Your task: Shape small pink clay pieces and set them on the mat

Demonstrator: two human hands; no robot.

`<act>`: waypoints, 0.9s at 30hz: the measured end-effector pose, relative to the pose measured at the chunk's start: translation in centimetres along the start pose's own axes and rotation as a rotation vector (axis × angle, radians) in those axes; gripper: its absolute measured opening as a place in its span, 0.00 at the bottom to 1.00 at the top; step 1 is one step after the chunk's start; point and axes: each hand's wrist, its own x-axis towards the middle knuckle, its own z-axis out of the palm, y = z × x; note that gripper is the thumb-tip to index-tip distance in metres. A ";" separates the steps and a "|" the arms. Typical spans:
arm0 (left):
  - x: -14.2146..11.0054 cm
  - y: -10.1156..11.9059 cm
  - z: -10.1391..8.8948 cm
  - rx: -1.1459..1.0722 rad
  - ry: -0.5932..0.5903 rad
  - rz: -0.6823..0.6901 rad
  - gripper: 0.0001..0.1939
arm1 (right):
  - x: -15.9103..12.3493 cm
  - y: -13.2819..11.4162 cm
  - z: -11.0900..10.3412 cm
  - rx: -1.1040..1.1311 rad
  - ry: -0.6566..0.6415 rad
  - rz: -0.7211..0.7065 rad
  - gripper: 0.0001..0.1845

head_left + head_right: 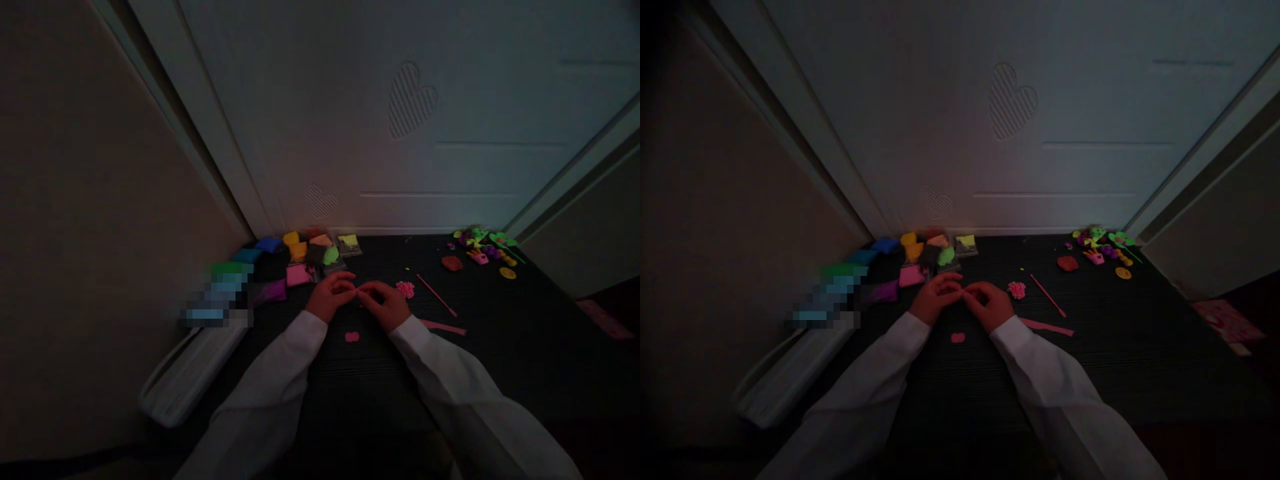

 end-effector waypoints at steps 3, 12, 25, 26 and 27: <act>0.0 0.0 0.0 0.006 -0.011 0.007 0.19 | 0.0 0.0 0.0 -0.010 0.007 -0.003 0.12; 0.0 -0.2 0.0 0.008 -0.020 0.046 0.21 | 0.2 -0.1 0.0 -0.043 0.027 -0.014 0.11; 0.0 0.0 0.0 -0.008 -0.017 0.036 0.20 | 0.0 0.0 0.1 -0.065 0.008 -0.023 0.10; 0.0 0.0 0.0 -0.013 -0.017 0.034 0.20 | 0.0 0.0 0.1 -0.063 0.009 -0.021 0.10; 0.0 0.0 0.0 -0.016 -0.017 0.033 0.20 | 0.0 0.0 0.1 -0.061 0.012 -0.020 0.10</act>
